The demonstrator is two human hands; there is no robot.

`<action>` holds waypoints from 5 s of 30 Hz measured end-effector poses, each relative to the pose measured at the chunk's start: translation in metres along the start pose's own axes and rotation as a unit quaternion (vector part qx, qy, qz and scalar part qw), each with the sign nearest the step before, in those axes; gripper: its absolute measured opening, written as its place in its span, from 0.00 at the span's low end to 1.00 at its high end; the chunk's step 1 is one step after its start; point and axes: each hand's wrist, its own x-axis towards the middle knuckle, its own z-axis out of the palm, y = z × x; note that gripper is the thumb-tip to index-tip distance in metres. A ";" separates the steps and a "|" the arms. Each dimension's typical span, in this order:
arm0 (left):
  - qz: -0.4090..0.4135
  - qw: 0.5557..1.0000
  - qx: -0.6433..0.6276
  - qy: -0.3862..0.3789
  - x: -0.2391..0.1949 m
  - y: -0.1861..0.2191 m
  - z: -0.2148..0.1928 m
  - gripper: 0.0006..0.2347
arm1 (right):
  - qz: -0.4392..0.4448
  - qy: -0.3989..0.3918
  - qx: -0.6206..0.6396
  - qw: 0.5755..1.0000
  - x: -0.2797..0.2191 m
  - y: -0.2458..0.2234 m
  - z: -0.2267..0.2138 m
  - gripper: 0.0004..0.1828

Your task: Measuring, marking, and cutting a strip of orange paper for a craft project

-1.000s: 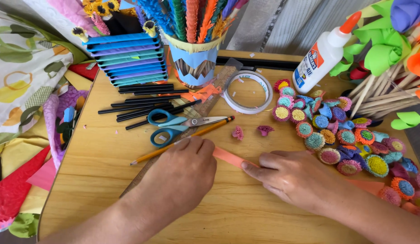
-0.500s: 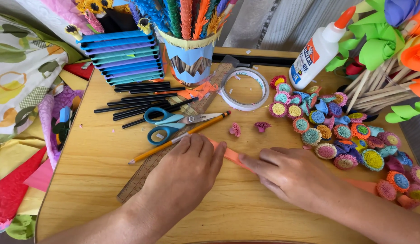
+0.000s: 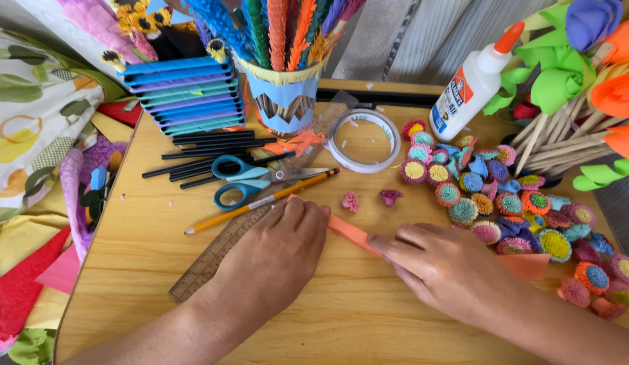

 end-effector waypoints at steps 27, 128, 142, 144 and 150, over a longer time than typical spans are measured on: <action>0.007 0.998 -0.066 0.004 -0.003 -0.001 0.000 0.21 | -0.002 -0.005 -0.059 0.998 -0.009 0.003 0.008 0.15; -0.128 0.969 -0.124 0.169 0.013 -0.066 0.019 0.07 | 0.022 0.028 0.012 0.999 0.018 -0.014 0.018 0.14; 0.003 0.991 -0.120 0.060 0.004 -0.008 -0.003 0.12 | 0.022 0.033 -0.016 0.999 0.017 -0.016 0.017 0.17; 0.015 0.995 -0.094 0.031 0.003 -0.005 -0.001 0.18 | 0.026 0.039 -0.023 0.999 0.018 -0.018 0.013 0.15; 0.011 0.995 -0.093 0.038 0.003 -0.003 -0.002 0.18 | 0.071 0.021 -0.037 0.997 0.013 -0.019 0.001 0.13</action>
